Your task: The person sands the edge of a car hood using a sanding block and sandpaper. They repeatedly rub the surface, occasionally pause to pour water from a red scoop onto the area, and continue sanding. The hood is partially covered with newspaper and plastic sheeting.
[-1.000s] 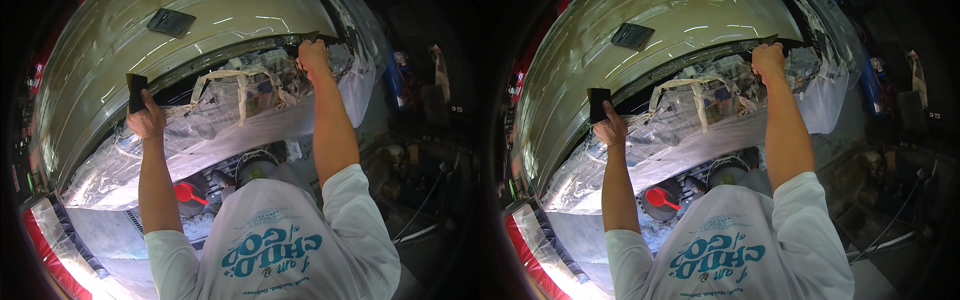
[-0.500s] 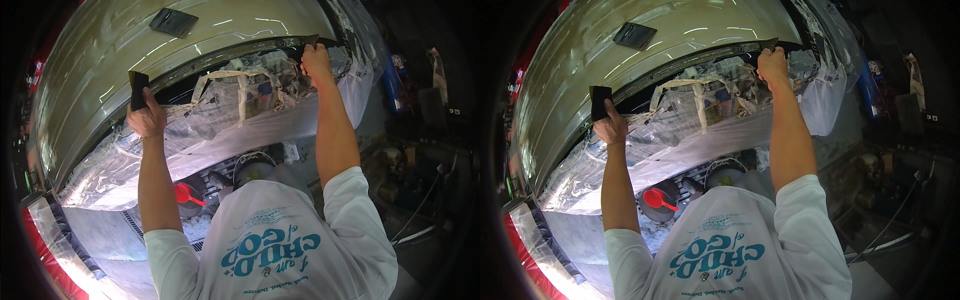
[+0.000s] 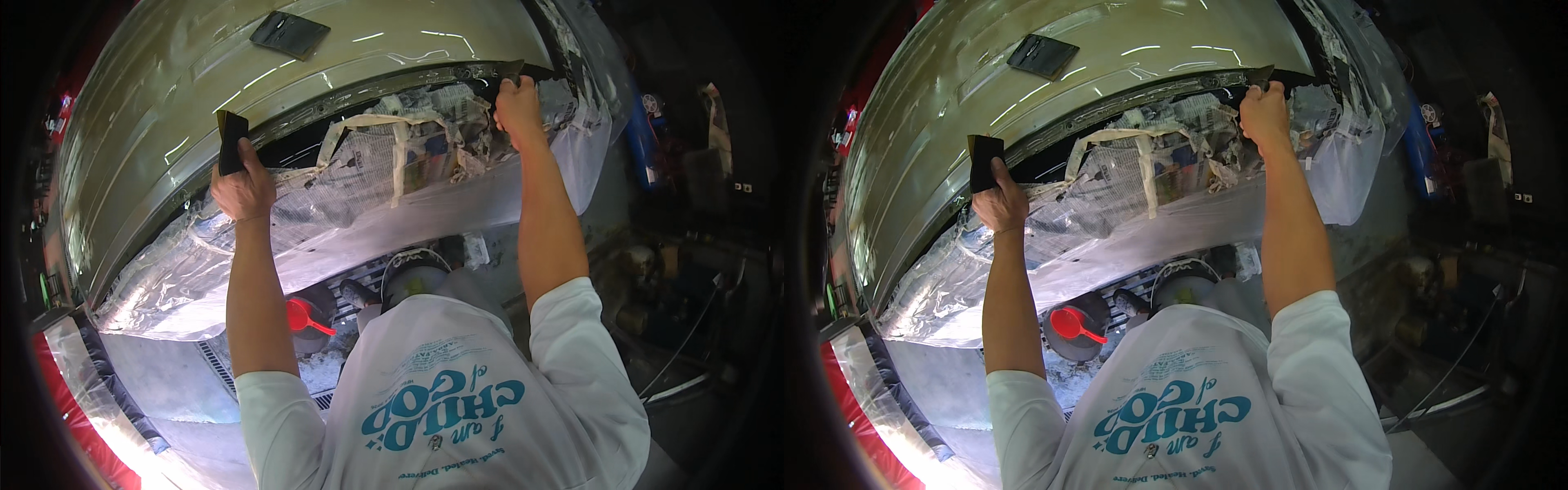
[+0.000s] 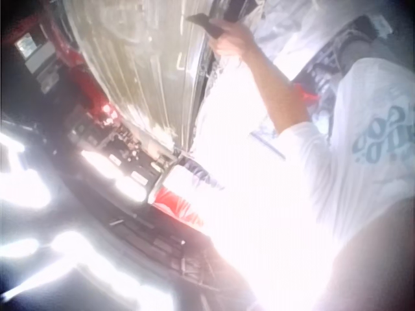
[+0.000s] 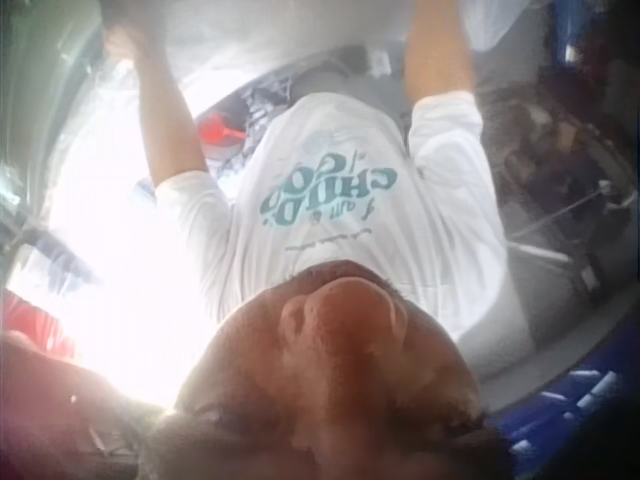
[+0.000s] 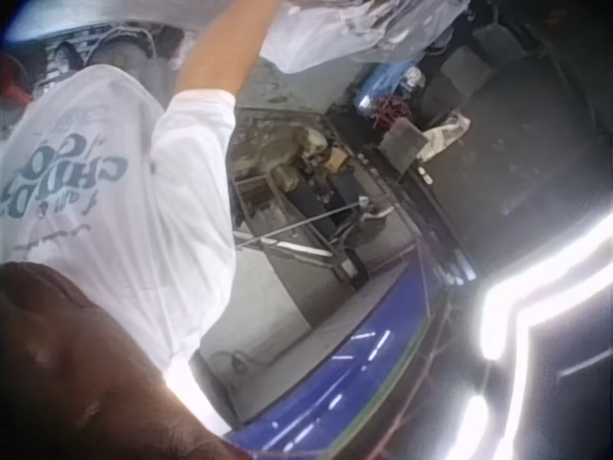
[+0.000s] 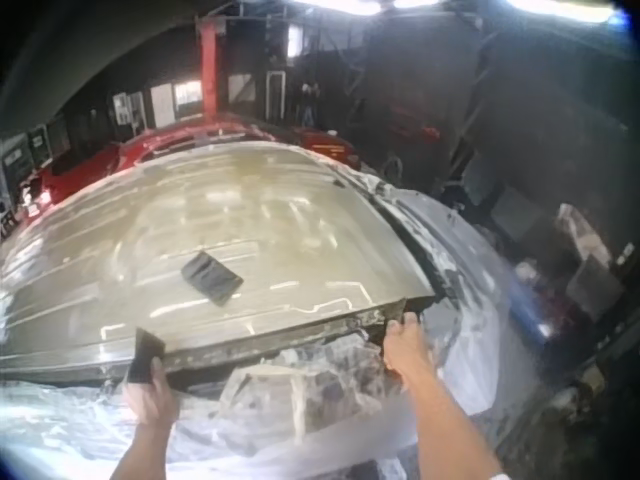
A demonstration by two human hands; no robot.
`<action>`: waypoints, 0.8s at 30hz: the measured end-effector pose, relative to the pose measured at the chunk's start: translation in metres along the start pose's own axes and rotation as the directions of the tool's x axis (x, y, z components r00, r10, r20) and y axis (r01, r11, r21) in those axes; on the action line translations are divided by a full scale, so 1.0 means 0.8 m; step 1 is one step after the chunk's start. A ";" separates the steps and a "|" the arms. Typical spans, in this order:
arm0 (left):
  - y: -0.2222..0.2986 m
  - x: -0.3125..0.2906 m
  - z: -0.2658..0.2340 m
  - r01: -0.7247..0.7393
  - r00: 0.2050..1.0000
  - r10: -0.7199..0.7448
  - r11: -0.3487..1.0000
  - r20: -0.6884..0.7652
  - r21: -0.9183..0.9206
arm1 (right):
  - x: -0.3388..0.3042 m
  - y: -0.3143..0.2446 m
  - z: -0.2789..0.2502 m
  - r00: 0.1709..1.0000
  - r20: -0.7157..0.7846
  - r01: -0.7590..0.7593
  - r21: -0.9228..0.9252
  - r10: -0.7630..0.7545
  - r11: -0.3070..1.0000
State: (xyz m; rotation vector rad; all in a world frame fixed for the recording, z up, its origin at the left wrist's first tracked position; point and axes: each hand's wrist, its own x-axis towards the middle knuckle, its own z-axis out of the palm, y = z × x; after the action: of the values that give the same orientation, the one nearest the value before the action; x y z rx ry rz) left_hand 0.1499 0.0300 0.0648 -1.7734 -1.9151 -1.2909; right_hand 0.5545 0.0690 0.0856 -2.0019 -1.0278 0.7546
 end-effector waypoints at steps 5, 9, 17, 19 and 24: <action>-0.005 -0.002 0.000 -0.009 1.000 0.009 1.000 -0.001 -0.006 | 0.006 -0.009 0.001 0.998 -0.029 -0.054 -0.159 0.050 0.986; -0.006 -0.003 0.000 -0.016 1.000 0.016 1.000 -0.001 -0.023 | 0.015 -0.015 0.004 0.998 -0.044 -0.049 -0.249 0.039 0.967; -0.003 -0.001 0.000 -0.029 1.000 0.030 0.998 0.009 -0.056 | 0.029 -0.022 0.018 0.997 -0.033 -0.074 -0.334 0.067 0.939; -0.003 -0.004 -0.003 -0.031 0.999 0.031 0.999 0.021 -0.034 | 0.027 -0.014 0.006 0.974 0.109 -0.205 0.034 0.200 0.978; -0.007 -0.001 -0.002 -0.048 0.999 0.048 0.999 0.008 -0.018 | 0.009 0.006 -0.007 0.978 0.152 -0.183 0.263 0.146 0.947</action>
State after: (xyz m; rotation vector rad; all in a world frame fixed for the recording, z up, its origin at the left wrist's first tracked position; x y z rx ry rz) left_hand 0.1444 0.0291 0.0626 -1.8247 -1.8592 -1.2906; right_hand 0.5641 0.0716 0.0836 -1.8289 -0.7831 1.0707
